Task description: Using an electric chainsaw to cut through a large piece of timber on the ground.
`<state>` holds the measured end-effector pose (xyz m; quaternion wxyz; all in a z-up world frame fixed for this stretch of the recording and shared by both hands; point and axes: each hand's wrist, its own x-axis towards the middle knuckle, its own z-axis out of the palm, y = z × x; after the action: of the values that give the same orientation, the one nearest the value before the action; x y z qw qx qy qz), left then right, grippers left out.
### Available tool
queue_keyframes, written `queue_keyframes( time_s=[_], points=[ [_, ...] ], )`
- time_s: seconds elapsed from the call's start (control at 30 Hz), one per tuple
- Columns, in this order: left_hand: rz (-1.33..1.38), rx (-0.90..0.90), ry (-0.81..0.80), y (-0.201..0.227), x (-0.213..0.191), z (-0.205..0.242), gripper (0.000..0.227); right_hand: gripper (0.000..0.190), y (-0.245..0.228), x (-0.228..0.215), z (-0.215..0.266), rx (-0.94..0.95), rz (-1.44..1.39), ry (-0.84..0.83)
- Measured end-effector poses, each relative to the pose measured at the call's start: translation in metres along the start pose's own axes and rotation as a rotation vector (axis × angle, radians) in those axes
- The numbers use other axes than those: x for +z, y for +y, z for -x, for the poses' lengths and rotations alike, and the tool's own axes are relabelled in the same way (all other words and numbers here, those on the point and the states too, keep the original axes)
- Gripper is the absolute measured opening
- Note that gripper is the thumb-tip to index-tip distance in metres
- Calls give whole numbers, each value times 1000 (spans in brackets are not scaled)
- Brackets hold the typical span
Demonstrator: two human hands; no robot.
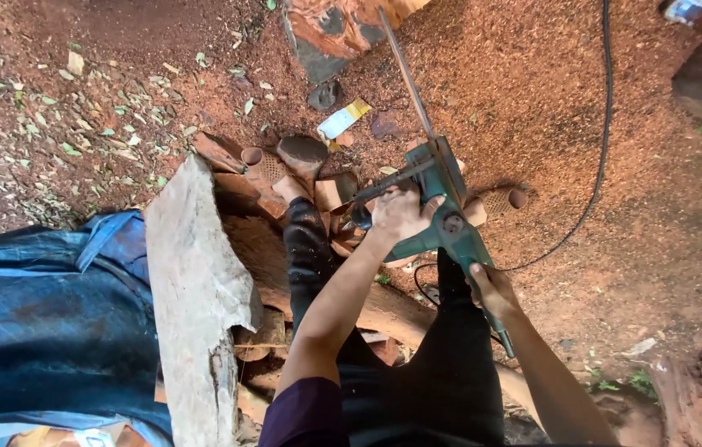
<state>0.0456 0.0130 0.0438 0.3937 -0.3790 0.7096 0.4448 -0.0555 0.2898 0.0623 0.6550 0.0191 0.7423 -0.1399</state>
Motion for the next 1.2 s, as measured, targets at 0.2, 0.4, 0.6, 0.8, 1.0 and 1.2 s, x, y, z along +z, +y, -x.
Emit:
queue_keyframes(
  time_s=[0.2,0.4,0.6,0.8,1.0,1.2],
  points=[
    [1,-4,-37,-20,2,-6,86,57,-9,17,0,-41,23,5],
    [-3,11,-6,-60,35,-32,85,57,-23,46,14,-1,105,87],
    [34,33,73,-73,24,-25,78,54,-55,59,43,-246,298,250],
    [34,84,191,-83,26,-28,72,37,60,94,-20,-770,707,523],
    [-2,56,174,-88,34,-31,76,67,-6,83,3,75,249,175],
    [24,78,157,-85,28,-30,71,69,-10,84,7,-60,314,252]
  ],
)
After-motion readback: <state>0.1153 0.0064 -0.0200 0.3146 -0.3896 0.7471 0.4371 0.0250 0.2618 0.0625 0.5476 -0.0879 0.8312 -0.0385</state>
